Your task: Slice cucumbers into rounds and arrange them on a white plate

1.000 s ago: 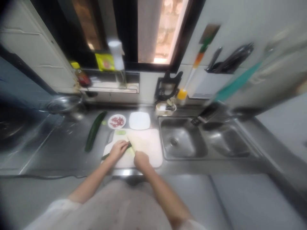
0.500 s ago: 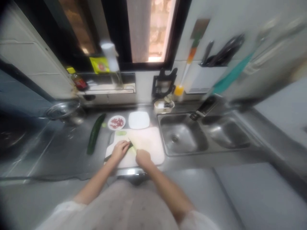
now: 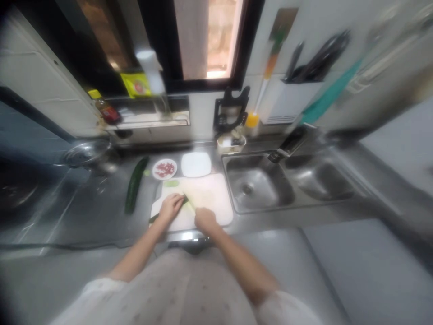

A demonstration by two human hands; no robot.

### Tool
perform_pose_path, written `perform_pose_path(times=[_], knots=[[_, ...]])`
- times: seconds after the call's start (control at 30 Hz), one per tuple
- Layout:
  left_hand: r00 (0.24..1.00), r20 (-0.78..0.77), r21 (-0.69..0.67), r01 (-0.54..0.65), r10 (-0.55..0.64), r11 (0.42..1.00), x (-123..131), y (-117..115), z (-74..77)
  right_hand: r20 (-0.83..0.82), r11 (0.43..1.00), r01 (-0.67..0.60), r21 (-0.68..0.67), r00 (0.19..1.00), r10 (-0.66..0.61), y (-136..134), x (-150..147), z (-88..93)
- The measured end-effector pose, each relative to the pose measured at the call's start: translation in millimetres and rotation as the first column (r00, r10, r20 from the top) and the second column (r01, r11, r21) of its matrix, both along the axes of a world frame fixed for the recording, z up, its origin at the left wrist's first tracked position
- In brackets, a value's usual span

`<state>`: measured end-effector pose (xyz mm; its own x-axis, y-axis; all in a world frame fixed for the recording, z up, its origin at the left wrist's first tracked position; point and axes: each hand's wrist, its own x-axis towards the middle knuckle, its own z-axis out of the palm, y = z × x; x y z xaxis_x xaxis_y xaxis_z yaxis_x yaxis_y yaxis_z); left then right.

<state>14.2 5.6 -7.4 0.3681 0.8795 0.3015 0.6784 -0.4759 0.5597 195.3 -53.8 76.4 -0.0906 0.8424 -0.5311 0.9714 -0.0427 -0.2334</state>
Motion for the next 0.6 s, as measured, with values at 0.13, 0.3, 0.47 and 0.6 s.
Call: perform_pose_path(times=[0.13,0.3,0.47,0.6], knots=[[1.000,-0.001,0.005,0.004,-0.004,1.000,0.6,-0.8,1.2,-0.016,1.000,0.007,0.028,1.000,-0.007,9.5,-6.0,-4.1],[1.000,0.003,-0.003,0.001,-0.001,1.000,0.5,-0.7,1.4,-0.019,0.999,0.012,0.038,1.000,-0.011,8.2,-6.1,-5.3],[1.000,-0.010,-0.008,0.000,0.000,1.000,0.5,-0.8,1.5,0.009,1.000,-0.011,0.000,1.000,0.011,-2.5,-0.1,-0.2],[1.000,-0.002,-0.010,-0.001,0.001,1.000,0.6,-0.5,0.4,0.017,1.000,-0.012,-0.013,1.000,0.012,-1.5,-0.4,-0.2]])
